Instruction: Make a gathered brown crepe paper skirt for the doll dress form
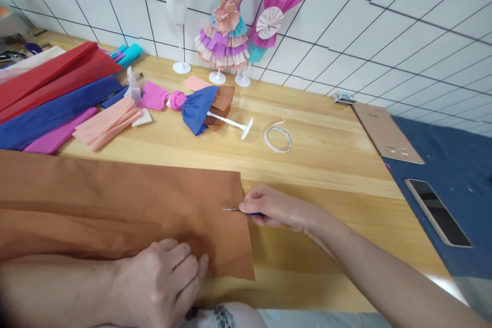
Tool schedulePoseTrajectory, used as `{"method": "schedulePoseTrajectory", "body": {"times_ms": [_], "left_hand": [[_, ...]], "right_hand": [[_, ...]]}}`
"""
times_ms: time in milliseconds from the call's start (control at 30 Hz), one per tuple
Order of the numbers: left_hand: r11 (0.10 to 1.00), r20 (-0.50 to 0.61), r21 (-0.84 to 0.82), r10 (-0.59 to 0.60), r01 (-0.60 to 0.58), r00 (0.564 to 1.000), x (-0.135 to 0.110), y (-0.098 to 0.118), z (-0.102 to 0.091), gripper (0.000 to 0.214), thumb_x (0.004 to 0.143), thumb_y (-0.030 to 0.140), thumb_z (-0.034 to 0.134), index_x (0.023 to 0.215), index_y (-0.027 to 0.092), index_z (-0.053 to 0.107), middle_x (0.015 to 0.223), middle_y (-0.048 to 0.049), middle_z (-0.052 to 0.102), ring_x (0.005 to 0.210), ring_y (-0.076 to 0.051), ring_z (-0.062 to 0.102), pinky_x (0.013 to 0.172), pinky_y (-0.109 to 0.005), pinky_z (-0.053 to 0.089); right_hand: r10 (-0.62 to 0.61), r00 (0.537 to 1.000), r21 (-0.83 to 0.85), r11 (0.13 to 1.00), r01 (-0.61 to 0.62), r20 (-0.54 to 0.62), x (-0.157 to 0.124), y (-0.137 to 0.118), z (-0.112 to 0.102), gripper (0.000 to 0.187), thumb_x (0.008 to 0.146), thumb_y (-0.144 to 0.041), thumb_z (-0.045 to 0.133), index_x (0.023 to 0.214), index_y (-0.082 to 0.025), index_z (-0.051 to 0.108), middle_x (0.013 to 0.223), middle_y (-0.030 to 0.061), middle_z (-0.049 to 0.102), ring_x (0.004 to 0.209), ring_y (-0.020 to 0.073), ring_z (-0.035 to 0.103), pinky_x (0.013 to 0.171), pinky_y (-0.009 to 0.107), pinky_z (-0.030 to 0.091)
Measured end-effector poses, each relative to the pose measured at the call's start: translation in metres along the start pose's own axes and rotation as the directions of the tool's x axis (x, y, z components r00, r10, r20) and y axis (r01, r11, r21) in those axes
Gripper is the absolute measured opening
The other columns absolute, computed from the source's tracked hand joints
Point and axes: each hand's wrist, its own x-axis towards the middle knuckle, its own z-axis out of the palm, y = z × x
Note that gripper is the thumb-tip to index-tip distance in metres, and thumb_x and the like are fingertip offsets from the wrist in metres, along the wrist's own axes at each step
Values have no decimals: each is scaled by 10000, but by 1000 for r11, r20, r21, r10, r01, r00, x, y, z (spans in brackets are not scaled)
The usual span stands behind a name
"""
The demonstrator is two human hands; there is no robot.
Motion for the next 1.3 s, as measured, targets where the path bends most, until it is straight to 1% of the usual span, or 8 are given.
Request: {"method": "schedulePoseTrajectory", "body": {"times_ms": [267, 467, 667, 800, 967, 1100, 1167, 1300], "left_hand": [[1000, 9, 7, 6, -6, 1000, -1, 1, 0, 129, 747, 77, 485, 759, 83, 612, 598, -50, 556, 442, -160, 491, 314, -292, 334], [1000, 6, -4, 4, -4, 1000, -2, 1, 0, 108, 740, 96, 511, 760, 85, 616, 596, -50, 565, 444, -159, 487, 315, -291, 330], [1000, 2, 10, 10, -10, 1000, -1, 1, 1, 128, 749, 100, 504, 805, 71, 616, 596, -42, 559, 450, -154, 475, 318, -292, 327], [1000, -5, -2, 5, -5, 1000, -1, 0, 0, 119, 734, 86, 507, 780, 76, 616, 600, -43, 564, 441, -155, 480, 311, -293, 321], [1000, -4, -6, 12, -12, 1000, 0, 0, -1, 107, 709, 100, 545, 765, 68, 630, 592, -46, 571, 435, -164, 498, 309, -297, 340], [1000, 0, -8, 16, -16, 1000, 1, 0, -2, 62, 695, 93, 560, 715, 87, 618, 565, -39, 556, 432, -162, 491, 310, -290, 337], [1000, 5, -5, 15, -15, 1000, 1, 0, -2, 48, 695, 94, 561, 694, 96, 609, 558, -39, 552, 428, -157, 481, 308, -283, 325], [1000, 14, -8, 17, -17, 1000, 2, 0, -4, 25, 680, 109, 576, 669, 106, 598, 549, -34, 546, 424, -161, 481, 298, -287, 314]], "right_hand": [[-4, 1000, -35, 999, 4, 8, -1, 0, -2, 399, 710, -448, 559, 440, -186, 426, 382, -63, 376, 344, 36, 246, 394, 228, 123], [-22, 1000, -53, 998, 22, -4, -1, 2, -3, 387, 712, -430, 561, 444, -187, 423, 369, -72, 347, 356, 43, 242, 400, 228, 128], [-20, 1000, -24, 1000, 19, -10, -1, 1, -2, 372, 686, -437, 563, 447, -189, 423, 380, -71, 353, 358, 41, 242, 399, 234, 125], [-4, 1000, 2, 1000, 4, -7, -2, -1, -3, 387, 692, -454, 554, 443, -190, 420, 381, -69, 352, 358, 41, 242, 400, 234, 124], [50, 999, -32, 998, -50, -14, -5, -4, -3, 356, 665, -451, 568, 458, -187, 448, 402, -55, 398, 361, 44, 256, 390, 229, 123], [15, 1000, -92, 996, -17, -15, -4, -4, 0, 367, 707, -430, 545, 454, -191, 429, 388, -61, 367, 359, 47, 253, 397, 230, 142], [16, 999, -93, 995, -19, -36, -2, -3, 1, 363, 718, -421, 537, 461, -195, 417, 385, -65, 362, 356, 46, 243, 400, 231, 139], [33, 997, -63, 997, -37, -69, 2, -5, 5, 339, 689, -423, 551, 476, -202, 409, 382, -67, 382, 351, 42, 249, 400, 230, 138]]}}
